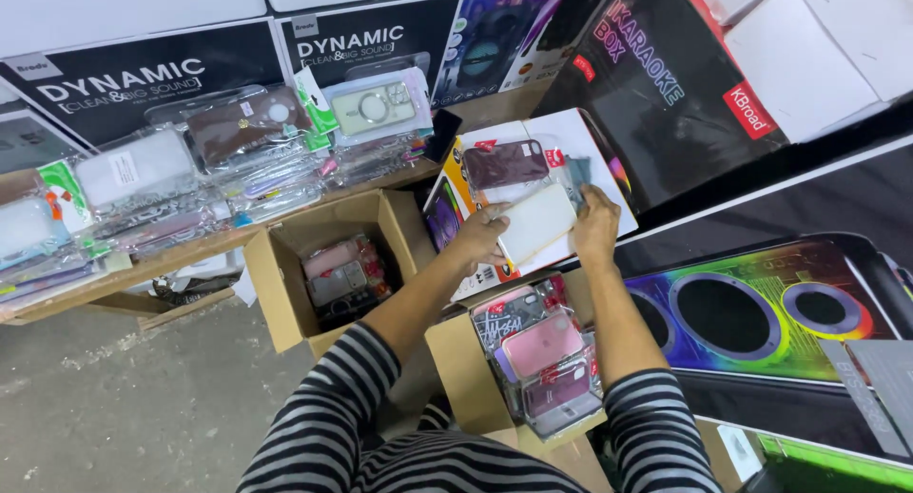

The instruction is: The recorder is cleaning and organizing various packaged phone cases from shelves into a cardboard box.

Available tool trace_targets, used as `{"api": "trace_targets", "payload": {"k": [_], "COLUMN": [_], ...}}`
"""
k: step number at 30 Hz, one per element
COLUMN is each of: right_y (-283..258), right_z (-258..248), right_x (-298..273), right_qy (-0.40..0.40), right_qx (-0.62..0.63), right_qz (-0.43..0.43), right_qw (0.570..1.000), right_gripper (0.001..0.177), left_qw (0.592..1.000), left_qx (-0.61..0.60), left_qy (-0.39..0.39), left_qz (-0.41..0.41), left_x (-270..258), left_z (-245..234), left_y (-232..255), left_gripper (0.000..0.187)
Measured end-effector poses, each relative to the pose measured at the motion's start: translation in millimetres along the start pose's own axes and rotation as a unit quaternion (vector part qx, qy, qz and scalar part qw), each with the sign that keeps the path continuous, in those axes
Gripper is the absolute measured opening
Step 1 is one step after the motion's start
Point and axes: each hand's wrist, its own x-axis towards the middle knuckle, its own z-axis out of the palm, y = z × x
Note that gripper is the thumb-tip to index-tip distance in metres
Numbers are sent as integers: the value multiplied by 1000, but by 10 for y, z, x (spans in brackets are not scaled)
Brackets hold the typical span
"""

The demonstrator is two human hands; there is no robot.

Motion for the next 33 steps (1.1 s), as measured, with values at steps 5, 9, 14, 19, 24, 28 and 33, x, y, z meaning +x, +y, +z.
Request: {"api": "trace_targets", "payload": {"k": [5,9,14,19,24,28,33], "right_y": [240,-348,-979,-1408,-1752,-1998,-2203], "right_z": [-88,-471,-657,-460,-145,239,759], "right_x": [-64,-190,-270,-452,-623,-788,-1003], "right_qy": [48,60,-175,-168,-153,-163,-213], "right_qx": [-58,122,503,554,534,515,383], "right_qz": [56,150,347,327,311,322,240], "right_qw": [996,979,772,747,771,778,866], "right_gripper": [36,27,78,42,46,49,67], "left_qw": [997,965,871,693,967,917,929], "left_qx": [22,144,272,471,12,220,100], "left_qy": [12,39,78,128,201,280,345], "left_qz": [67,217,402,530,156,180,85], "left_x": [-383,-1023,-1516,-1733,-2060,-1692,-1155], "left_z": [-273,-472,-574,-873,-952,-1688,-2375], "left_y": [96,426,431,218,332,-531,-1191], "left_gripper": [44,39,35,35,83,52,45]}}
